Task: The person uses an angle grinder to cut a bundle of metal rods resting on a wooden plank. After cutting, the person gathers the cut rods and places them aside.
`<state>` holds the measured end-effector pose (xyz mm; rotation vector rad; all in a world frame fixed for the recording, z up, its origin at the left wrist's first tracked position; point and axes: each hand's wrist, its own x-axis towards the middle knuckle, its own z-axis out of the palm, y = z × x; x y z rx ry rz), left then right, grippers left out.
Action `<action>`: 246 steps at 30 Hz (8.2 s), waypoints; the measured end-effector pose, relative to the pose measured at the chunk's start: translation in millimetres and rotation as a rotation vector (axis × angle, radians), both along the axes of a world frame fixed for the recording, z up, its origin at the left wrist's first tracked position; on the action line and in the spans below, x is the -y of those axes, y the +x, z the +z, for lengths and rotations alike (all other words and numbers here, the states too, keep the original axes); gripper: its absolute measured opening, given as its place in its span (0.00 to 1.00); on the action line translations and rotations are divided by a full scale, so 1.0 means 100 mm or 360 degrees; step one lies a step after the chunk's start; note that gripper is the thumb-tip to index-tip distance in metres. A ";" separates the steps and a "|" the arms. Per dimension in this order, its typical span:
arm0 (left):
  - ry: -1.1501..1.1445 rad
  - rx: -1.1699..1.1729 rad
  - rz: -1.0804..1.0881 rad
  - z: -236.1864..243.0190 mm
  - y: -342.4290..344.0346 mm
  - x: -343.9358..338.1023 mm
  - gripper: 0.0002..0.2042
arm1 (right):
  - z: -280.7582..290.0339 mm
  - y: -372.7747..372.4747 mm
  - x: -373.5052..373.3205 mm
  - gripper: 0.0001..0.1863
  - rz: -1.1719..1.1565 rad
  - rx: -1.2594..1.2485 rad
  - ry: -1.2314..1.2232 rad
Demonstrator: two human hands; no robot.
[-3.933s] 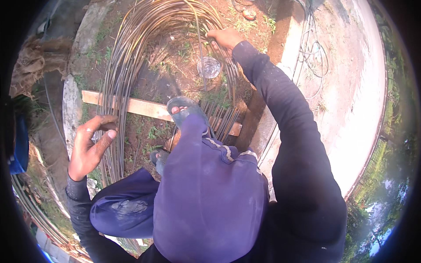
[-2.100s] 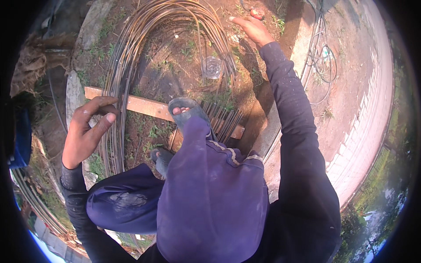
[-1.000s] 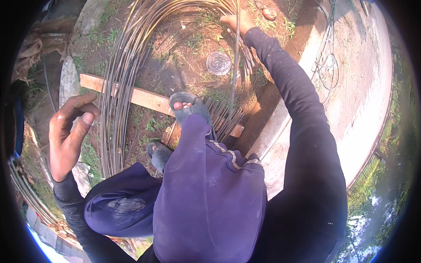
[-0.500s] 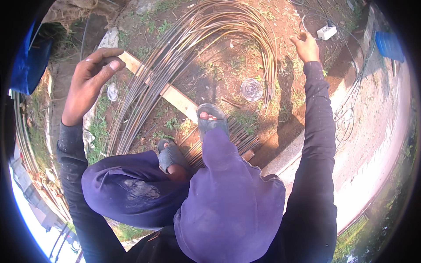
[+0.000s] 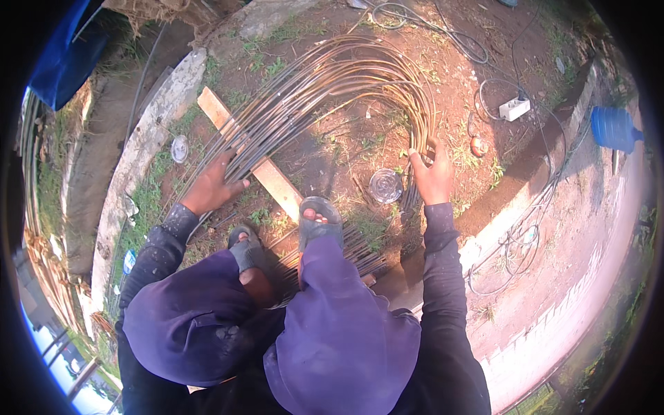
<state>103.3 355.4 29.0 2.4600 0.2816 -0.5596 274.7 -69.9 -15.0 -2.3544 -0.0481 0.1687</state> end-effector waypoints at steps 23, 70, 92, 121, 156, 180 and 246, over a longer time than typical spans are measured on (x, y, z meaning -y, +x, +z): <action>0.0779 0.0655 -0.0159 -1.28 0.32 0.26 0.48 | 0.35 1.31 0.29 0.08 0.0740 0.0435 -0.0583; -0.0508 0.0984 0.0116 0.25 0.82 -0.11 0.42 | -0.07 0.57 -1.17 0.51 0.0536 0.0399 -0.0294; 0.0744 0.0372 0.0311 -1.19 0.62 0.40 0.58 | 0.12 -0.63 -0.88 0.43 0.0558 -0.0097 -0.0130; 0.0525 0.0286 0.0153 -1.03 0.89 0.04 0.48 | -0.50 1.52 -2.80 0.59 0.2632 0.0882 -0.1033; 0.0530 0.0574 0.0218 -1.14 1.09 0.25 0.25 | -0.81 1.45 -2.64 0.17 0.2478 0.0989 -0.0581; 0.0596 0.0579 0.0476 -1.36 0.92 0.33 0.13 | -0.97 1.34 -2.78 0.20 0.2447 0.0804 -0.0629; 0.1057 -0.0289 0.1432 -1.52 -2.35 -3.21 0.15 | -0.70 1.12 -2.74 0.06 0.2355 0.0721 -0.1191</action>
